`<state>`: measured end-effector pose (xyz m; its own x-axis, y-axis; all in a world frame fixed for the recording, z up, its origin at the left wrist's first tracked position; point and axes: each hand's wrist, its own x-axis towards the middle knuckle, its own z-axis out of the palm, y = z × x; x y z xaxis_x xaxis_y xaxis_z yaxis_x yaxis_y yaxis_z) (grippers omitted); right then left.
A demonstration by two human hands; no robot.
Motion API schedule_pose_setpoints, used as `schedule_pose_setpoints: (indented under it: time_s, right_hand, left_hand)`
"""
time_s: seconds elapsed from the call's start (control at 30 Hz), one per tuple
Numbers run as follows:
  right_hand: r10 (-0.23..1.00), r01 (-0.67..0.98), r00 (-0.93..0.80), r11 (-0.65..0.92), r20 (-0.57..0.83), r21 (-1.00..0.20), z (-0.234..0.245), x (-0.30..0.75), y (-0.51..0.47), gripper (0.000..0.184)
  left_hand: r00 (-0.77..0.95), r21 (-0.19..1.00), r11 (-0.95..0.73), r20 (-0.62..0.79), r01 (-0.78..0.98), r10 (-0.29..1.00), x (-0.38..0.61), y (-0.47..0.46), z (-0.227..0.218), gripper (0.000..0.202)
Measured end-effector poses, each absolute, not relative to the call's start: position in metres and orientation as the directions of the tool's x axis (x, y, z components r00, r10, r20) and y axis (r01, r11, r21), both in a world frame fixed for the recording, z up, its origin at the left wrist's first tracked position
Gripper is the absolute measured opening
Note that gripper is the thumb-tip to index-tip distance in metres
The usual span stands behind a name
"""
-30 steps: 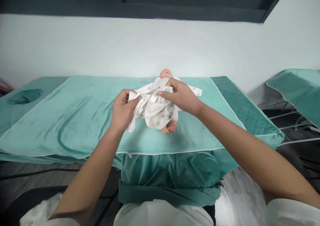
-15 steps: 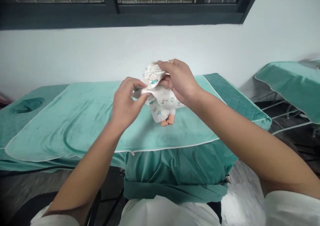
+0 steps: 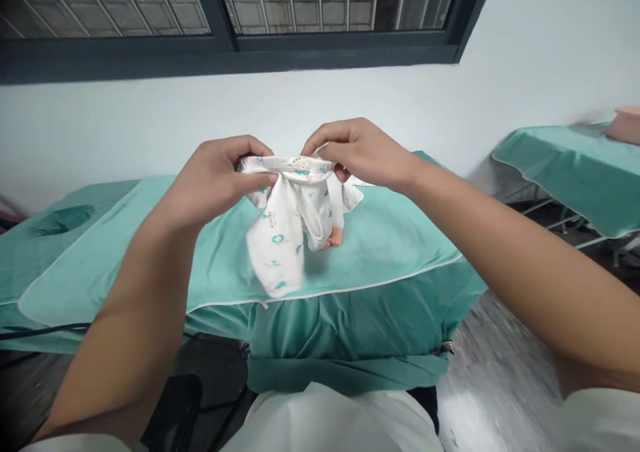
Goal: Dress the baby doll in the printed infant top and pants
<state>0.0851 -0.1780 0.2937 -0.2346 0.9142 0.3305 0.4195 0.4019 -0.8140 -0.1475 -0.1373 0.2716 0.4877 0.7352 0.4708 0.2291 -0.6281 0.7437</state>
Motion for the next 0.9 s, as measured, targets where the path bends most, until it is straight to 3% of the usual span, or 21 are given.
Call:
schedule_pose_setpoints:
  time_s: [0.07, 0.2, 0.33, 0.43, 0.5, 0.6, 0.8, 0.9]
  right_hand:
    - [0.926, 0.427, -0.232, 0.373, 0.299, -0.824, 0.294, 0.089, -0.181, 0.006]
    - [0.933, 0.447, -0.213, 0.357, 0.29, -0.82, 0.284, 0.099, -0.176, 0.018]
    - [0.862, 0.586, -0.314, 0.506, 0.398, -0.633, 0.272, 0.097, -0.161, 0.022]
    - [0.786, 0.587, -0.332, 0.605, 0.521, -0.539, 0.268, 0.082, -0.151, 0.019]
    - [0.793, 0.567, -0.278, 0.591, 0.542, -0.574, 0.267, 0.071, -0.148, 0.023]
    - [0.849, 0.521, -0.166, 0.508, 0.503, -0.686, 0.266, 0.062, -0.147, 0.034]
    - [0.907, 0.258, -0.039, 0.414, 0.419, -0.873, 0.261, 0.075, -0.154, 0.054]
    - [0.942, 0.158, -0.088, 0.335, 0.324, -0.929, 0.251, 0.084, -0.154, 0.057]
  left_hand:
    - [0.439, 0.728, -0.649, 0.521, 0.218, 0.732, -0.149, -0.131, 0.27, 0.013]
    - [0.354, 0.712, -0.682, 0.603, 0.165, 0.715, -0.151, -0.107, 0.258, 0.011]
    - [0.309, 0.664, -0.683, 0.609, 0.305, 0.731, -0.151, -0.089, 0.247, 0.007]
    - [0.472, 0.689, -0.683, 0.531, 0.243, 0.704, -0.142, -0.097, 0.245, 0.021]
    - [0.542, 0.732, -0.662, 0.496, 0.159, 0.678, -0.131, -0.108, 0.246, 0.031]
    - [0.507, 0.803, -0.585, 0.46, 0.113, 0.729, -0.119, -0.12, 0.248, 0.033]
    - [0.693, 0.954, -0.295, 0.182, 0.046, 0.698, -0.121, -0.115, 0.235, 0.038]
    - [0.631, 0.965, -0.241, 0.249, -0.099, 0.735, -0.116, -0.108, 0.22, 0.043]
